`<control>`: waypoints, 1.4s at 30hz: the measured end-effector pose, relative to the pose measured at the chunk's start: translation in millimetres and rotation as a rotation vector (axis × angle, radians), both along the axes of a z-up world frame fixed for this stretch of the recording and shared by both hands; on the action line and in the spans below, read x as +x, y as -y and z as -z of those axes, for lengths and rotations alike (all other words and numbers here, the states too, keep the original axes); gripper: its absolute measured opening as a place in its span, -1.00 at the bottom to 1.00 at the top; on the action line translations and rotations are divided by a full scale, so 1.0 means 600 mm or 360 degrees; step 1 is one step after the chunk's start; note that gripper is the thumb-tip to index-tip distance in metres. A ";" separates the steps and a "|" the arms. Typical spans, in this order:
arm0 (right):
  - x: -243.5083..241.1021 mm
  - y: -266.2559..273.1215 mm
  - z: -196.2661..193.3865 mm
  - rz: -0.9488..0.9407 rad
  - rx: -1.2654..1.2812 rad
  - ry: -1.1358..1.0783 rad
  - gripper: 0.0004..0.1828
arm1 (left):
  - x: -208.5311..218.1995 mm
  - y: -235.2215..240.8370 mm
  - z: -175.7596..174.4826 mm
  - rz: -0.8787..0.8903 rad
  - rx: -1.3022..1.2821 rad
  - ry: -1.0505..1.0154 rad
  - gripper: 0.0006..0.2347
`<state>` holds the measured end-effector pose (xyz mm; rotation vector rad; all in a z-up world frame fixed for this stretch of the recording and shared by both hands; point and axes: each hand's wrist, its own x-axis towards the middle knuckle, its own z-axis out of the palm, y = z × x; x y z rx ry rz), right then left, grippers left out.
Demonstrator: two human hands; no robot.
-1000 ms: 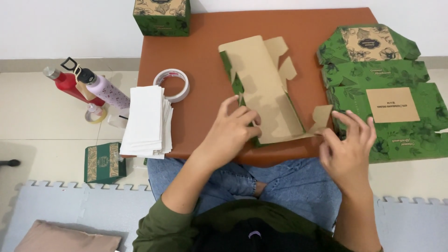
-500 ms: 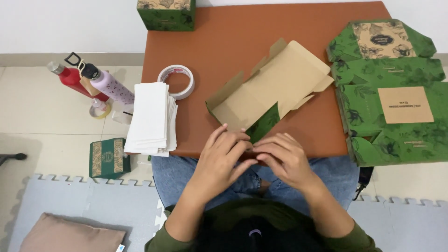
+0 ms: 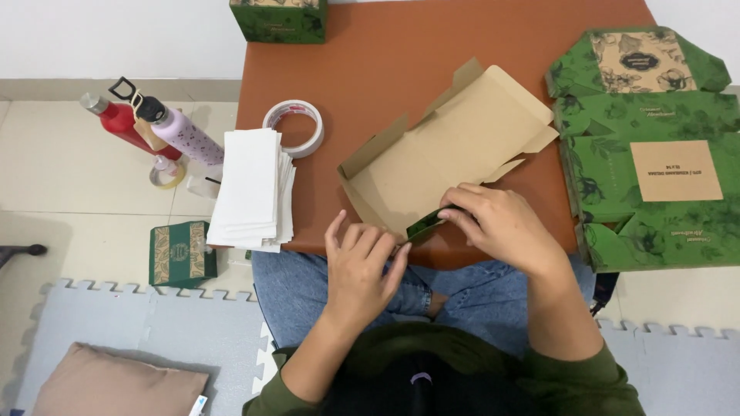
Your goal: Folding and assembling cardboard packaging boxes by hand on a low table.
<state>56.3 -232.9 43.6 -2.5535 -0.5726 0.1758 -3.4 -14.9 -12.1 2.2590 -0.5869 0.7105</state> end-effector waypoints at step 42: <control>-0.021 0.070 0.111 0.0290 0.0557 0.0852 -0.69 | 0.059 0.027 0.011 -0.0117 0.0127 0.0045 -0.89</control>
